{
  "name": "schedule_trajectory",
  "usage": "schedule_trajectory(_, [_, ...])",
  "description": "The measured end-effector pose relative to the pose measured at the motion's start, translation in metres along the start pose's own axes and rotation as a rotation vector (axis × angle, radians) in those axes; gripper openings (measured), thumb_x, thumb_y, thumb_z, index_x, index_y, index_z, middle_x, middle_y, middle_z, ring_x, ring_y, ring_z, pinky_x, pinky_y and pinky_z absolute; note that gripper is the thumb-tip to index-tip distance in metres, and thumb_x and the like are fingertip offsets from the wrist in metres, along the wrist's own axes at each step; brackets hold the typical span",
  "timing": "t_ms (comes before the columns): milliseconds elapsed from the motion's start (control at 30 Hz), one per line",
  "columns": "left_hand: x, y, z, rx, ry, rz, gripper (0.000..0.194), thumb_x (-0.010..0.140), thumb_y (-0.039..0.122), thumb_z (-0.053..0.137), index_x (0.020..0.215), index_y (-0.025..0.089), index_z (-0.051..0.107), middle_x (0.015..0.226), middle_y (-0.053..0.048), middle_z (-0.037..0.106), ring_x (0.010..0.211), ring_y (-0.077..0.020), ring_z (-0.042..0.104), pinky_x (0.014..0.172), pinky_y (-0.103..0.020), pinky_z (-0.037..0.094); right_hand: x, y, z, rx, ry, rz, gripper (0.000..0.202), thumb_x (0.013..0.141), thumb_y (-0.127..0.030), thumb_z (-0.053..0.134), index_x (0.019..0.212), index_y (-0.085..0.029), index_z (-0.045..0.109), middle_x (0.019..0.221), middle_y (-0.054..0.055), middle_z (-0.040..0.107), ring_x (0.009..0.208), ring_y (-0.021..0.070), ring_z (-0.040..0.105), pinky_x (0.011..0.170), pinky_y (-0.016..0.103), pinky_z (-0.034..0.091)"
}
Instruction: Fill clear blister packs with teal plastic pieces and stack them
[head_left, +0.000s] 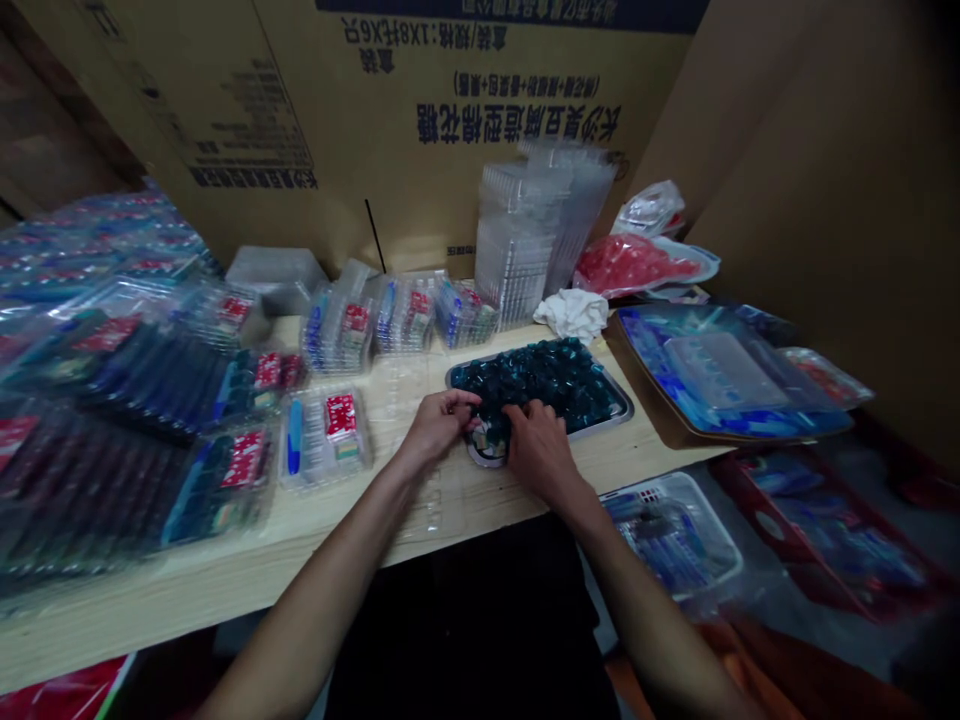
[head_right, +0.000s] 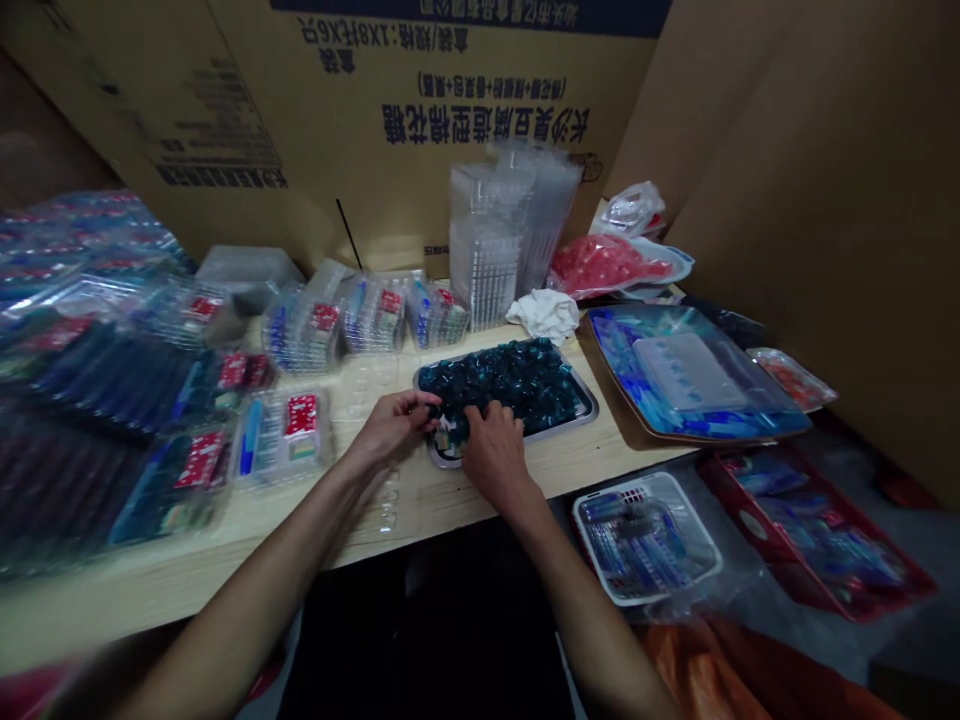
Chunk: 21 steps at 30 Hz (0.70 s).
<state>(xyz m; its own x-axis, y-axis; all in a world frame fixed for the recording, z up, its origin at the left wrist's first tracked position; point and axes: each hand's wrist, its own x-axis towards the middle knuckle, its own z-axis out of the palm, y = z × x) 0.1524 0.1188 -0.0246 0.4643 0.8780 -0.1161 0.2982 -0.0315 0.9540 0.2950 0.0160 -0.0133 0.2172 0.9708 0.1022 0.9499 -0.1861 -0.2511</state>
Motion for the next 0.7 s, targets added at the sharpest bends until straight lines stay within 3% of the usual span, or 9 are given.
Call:
schedule_trajectory(133, [-0.025,0.009,-0.021,-0.321,0.005,-0.042,0.023,0.068,0.021,0.068,0.089,0.012,0.070,0.072,-0.001,0.068,0.056,-0.0091,0.058,0.058,-0.021,0.045,0.006,-0.001,0.005,0.001,-0.014,-0.008,0.025,0.086,-0.013,0.049,0.107,-0.015,0.062,0.105,0.016,0.057,0.097,0.0300,0.051,0.081,0.040,0.035])
schedule_trajectory(267, [-0.057,0.003,-0.048,-0.306,0.085,-0.068,0.028,0.069,0.026,0.072,0.094,0.013,0.074,0.078,-0.004,0.073,0.066,-0.0124,0.063,0.065,-0.023,0.049,0.003,0.008,0.006,0.064,-0.010,-0.006,0.021,0.088,-0.013,0.047,0.106,-0.015,0.059,0.106,0.015,0.058,0.097,0.0283,0.051,0.082,0.039,0.034])
schedule_trajectory(333, [-0.071,-0.006,-0.059,-0.211,0.081,-0.059,0.031,0.075,0.031,0.070,0.101,0.014,0.074,0.088,-0.007,0.075,0.077,-0.0164,0.068,0.074,-0.027,0.052,0.001,0.010,0.007,0.082,-0.011,0.000,0.020,0.088,-0.014,0.047,0.105,-0.015,0.058,0.106,0.014,0.058,0.098,0.0281,0.052,0.082,0.038,0.033])
schedule_trajectory(433, [-0.086,-0.019,-0.065,0.084,0.117,0.103,0.025,0.083,0.030,0.063,0.102,0.017,0.074,0.099,-0.009,0.075,0.088,-0.0200,0.068,0.082,-0.032,0.052,0.000,0.008,0.009,0.108,-0.002,0.002,0.018,0.086,-0.014,0.049,0.102,-0.016,0.058,0.104,0.012,0.059,0.097,0.0270,0.053,0.083,0.038,0.032])
schedule_trajectory(567, [-0.089,-0.030,-0.057,0.417,0.171,0.358,0.022,0.087,0.020,0.058,0.103,0.019,0.072,0.101,-0.009,0.072,0.092,-0.0193,0.067,0.083,-0.031,0.052,-0.002,-0.002,0.009,0.185,0.096,0.031,0.017,0.086,-0.015,0.047,0.099,-0.016,0.057,0.101,0.011,0.060,0.096,0.0255,0.054,0.083,0.037,0.034])
schedule_trajectory(700, [-0.081,-0.039,-0.046,0.638,0.073,0.483,0.021,0.090,0.017,0.054,0.097,0.019,0.074,0.098,-0.009,0.068,0.087,-0.0175,0.066,0.075,-0.027,0.052,-0.010,-0.012,0.008,0.396,0.150,-0.038,0.014,0.085,-0.014,0.047,0.094,-0.018,0.057,0.096,0.008,0.061,0.092,0.0220,0.056,0.081,0.033,0.039])
